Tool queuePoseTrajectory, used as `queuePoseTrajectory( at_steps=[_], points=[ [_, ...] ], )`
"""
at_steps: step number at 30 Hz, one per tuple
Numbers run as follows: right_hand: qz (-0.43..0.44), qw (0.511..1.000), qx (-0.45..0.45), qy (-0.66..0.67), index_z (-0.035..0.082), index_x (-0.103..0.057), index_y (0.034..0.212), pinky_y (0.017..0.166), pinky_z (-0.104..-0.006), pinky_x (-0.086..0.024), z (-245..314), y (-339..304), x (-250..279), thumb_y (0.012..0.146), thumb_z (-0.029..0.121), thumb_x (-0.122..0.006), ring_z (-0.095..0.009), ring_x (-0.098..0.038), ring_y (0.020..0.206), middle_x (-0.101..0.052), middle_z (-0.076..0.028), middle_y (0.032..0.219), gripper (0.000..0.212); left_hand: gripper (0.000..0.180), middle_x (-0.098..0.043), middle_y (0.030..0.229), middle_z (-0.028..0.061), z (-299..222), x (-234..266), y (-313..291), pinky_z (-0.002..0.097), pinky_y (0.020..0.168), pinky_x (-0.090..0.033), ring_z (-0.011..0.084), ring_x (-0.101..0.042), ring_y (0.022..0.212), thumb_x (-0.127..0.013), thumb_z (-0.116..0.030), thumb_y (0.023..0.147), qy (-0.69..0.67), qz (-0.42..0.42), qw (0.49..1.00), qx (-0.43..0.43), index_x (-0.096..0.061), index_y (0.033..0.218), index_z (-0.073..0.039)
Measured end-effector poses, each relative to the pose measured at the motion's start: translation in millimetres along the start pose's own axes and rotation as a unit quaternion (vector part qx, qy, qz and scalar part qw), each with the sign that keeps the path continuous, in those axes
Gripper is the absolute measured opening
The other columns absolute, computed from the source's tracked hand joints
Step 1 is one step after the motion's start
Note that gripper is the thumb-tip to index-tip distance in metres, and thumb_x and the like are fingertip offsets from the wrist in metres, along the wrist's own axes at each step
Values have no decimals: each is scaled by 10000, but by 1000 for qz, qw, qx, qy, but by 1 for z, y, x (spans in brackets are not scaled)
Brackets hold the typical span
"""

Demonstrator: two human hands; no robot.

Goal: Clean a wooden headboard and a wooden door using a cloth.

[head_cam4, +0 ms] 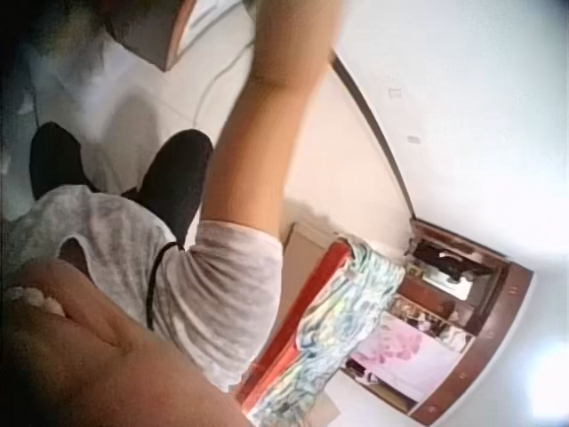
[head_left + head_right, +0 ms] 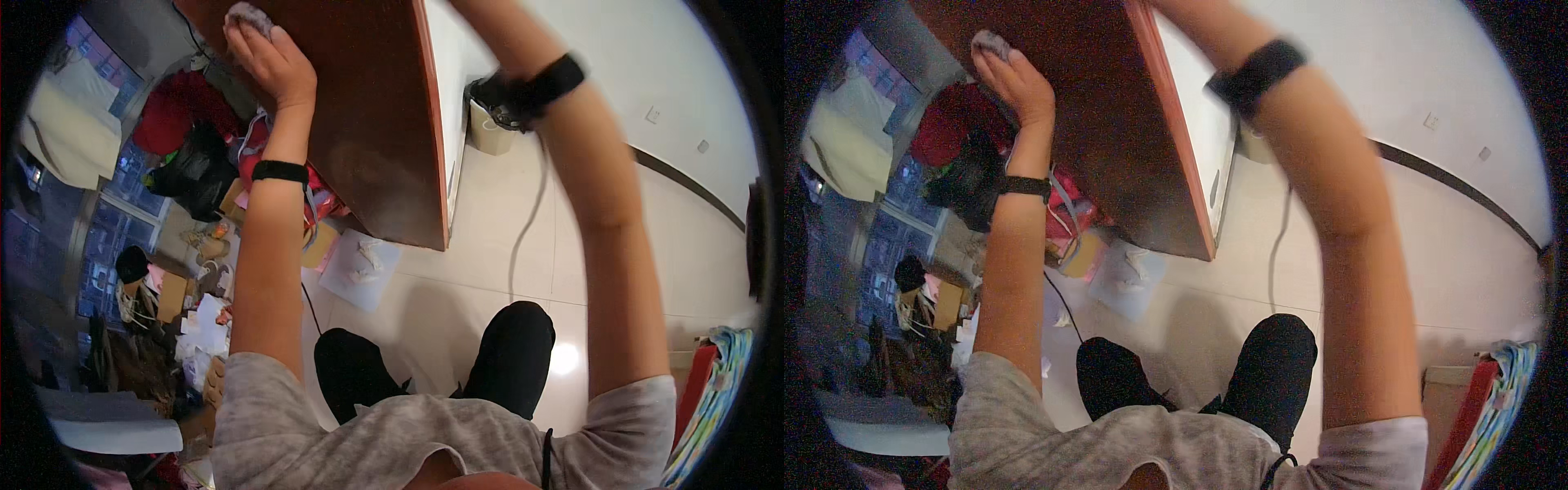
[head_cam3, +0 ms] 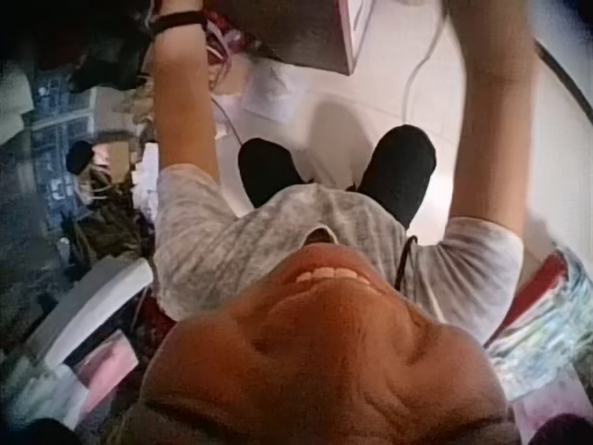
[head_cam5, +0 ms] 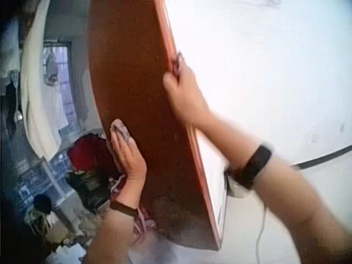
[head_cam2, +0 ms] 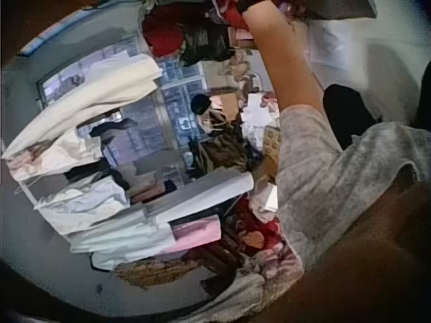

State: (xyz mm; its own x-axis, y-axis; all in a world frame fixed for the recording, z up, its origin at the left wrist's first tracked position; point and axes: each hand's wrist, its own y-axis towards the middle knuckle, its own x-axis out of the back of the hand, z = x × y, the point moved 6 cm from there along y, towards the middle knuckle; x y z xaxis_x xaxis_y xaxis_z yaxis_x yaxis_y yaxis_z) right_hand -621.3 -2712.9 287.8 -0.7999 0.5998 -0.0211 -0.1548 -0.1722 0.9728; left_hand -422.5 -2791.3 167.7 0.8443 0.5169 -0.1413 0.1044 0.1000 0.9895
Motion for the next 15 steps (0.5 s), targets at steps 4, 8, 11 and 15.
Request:
queuePoseTrajectory(
  at_steps=[4,8,11,15],
  points=[
    [59,989,-134,-32,-7,-340,1411,1159,-396,-179,-34,-173,-21,919,217,-513,-319,-288,1375,-332,-167,1471,567,501,-287,1451,288,16,12,-12,492,1114,-185,431,-284,1334,-389,-221,976,40,-1,999,25,-363,1345,117],
    [143,961,-232,-49,-78,-119,1446,1162,-420,-143,-36,-337,5,884,202,-578,-409,-144,1420,-157,-289,1509,778,498,-310,1430,300,6,8,-12,489,1106,-207,434,-307,1323,-397,-205,968,33,-14,999,9,-365,1331,134],
    [210,926,-295,-106,-98,-106,1440,1158,-433,-142,-37,-366,7,885,231,-572,-421,-144,1415,-152,-302,1504,796,502,-321,1427,295,5,9,-16,489,1101,-222,438,-314,1321,-397,-211,969,21,-17,1000,11,-365,1338,128],
    [99,983,-67,-140,-120,-125,1433,1160,-435,-135,-4,-231,-8,894,307,-561,-438,-164,1405,-175,-318,1491,814,505,-332,1439,259,8,10,-19,500,1107,-208,437,-318,1321,-396,-236,965,61,-5,998,-2,-380,1350,90]
  ],
)
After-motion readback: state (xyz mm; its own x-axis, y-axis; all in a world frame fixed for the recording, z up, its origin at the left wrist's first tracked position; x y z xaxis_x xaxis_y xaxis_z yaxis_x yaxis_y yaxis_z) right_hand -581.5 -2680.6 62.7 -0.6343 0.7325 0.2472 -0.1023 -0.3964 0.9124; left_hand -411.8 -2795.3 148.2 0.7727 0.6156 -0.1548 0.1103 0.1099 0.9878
